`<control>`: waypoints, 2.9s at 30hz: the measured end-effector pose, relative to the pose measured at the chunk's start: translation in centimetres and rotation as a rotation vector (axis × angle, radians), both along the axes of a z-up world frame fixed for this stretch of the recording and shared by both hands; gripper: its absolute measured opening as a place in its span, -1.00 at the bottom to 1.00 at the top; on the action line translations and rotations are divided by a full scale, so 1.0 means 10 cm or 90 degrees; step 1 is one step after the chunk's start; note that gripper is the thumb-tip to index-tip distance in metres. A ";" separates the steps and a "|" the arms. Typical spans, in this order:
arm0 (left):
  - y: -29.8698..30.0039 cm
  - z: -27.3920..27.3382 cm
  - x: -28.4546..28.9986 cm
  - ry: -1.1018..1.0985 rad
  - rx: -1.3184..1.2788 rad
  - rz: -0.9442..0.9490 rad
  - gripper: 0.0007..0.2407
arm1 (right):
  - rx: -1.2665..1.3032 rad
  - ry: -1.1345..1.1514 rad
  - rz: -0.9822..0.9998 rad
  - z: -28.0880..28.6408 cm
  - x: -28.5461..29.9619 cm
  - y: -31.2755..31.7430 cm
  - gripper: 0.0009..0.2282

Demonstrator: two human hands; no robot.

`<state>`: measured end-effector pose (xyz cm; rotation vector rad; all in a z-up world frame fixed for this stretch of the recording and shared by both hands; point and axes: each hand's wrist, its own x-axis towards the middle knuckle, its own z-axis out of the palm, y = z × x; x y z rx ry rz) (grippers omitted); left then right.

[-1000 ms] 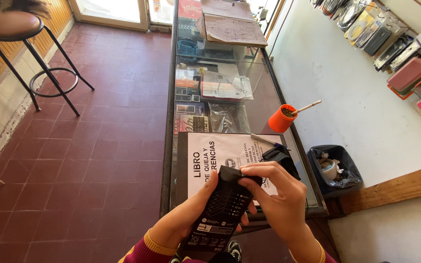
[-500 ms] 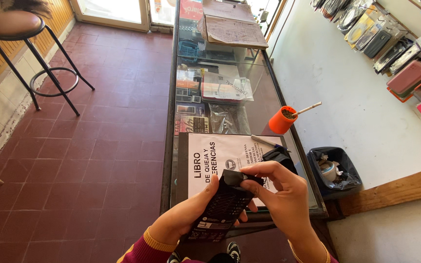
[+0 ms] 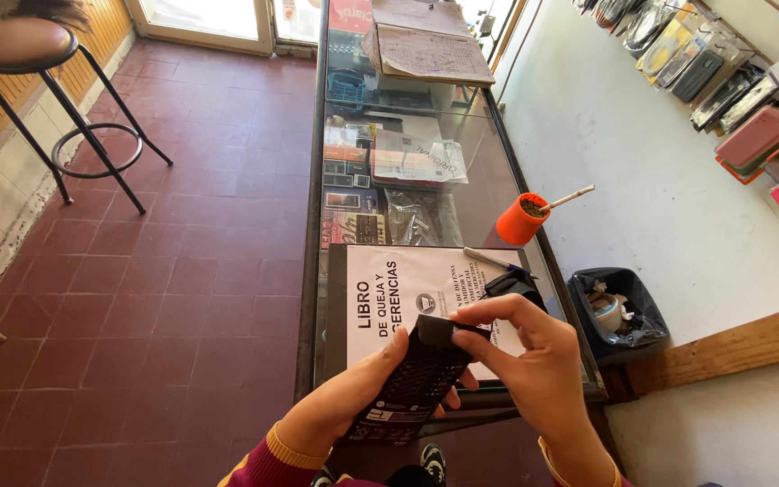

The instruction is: The person uses a duster to clean rows of packaged screen protectors on a display wall and then takes a screen protector from its packaging at a counter.

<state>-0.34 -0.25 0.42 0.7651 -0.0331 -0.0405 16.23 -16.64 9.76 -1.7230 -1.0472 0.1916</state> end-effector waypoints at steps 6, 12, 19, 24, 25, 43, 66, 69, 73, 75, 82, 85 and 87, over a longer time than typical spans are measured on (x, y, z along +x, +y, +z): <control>-0.02 -0.06 0.04 0.069 0.002 -0.001 -0.21 | -0.008 -0.071 -0.008 -0.05 -0.03 0.06 -0.85; -0.03 0.00 0.01 0.056 -0.031 -0.010 -0.18 | -0.020 -0.083 0.008 -0.08 0.00 0.06 -0.77; -0.01 -0.14 0.03 0.069 0.039 -0.036 -0.12 | -0.055 -0.036 -0.036 -0.14 -0.02 0.08 -0.79; 0.02 -0.04 -0.01 0.097 0.038 -0.064 -0.12 | -0.066 -0.028 -0.007 -0.12 0.03 0.07 -0.75; 0.02 -0.06 0.00 0.097 0.038 -0.065 -0.12 | -0.066 -0.028 -0.007 -0.13 0.05 0.07 -0.75; -0.03 -0.13 0.04 0.060 0.086 -0.078 -0.09 | -0.134 0.101 0.017 -0.09 0.07 0.04 -0.82; 0.00 -0.08 -0.01 0.086 0.052 -0.115 -0.06 | -0.161 0.106 0.143 0.10 0.19 0.01 -0.61; -0.12 -0.06 0.02 0.051 -0.032 -0.023 -0.16 | -0.157 0.107 0.189 0.15 0.23 -0.03 -0.79; -0.12 0.04 0.05 -0.012 -0.062 -0.024 -0.15 | -0.147 0.074 0.130 0.09 0.23 -0.14 -0.78; -0.16 -0.01 0.13 -0.002 -0.024 -0.023 -0.14 | -0.138 0.029 0.033 0.09 0.20 -0.21 -0.79; -0.71 0.32 0.61 -0.074 0.689 0.311 -0.21 | 0.163 -0.101 -0.174 0.07 -0.13 -0.68 -0.73; -1.01 0.40 0.90 -0.051 0.982 0.602 0.14 | 0.217 0.039 -0.226 -0.26 -0.07 -1.02 -0.24; -1.22 0.42 1.10 -0.153 1.112 0.685 0.08 | 0.300 0.245 -0.263 -0.53 0.05 -1.29 -0.12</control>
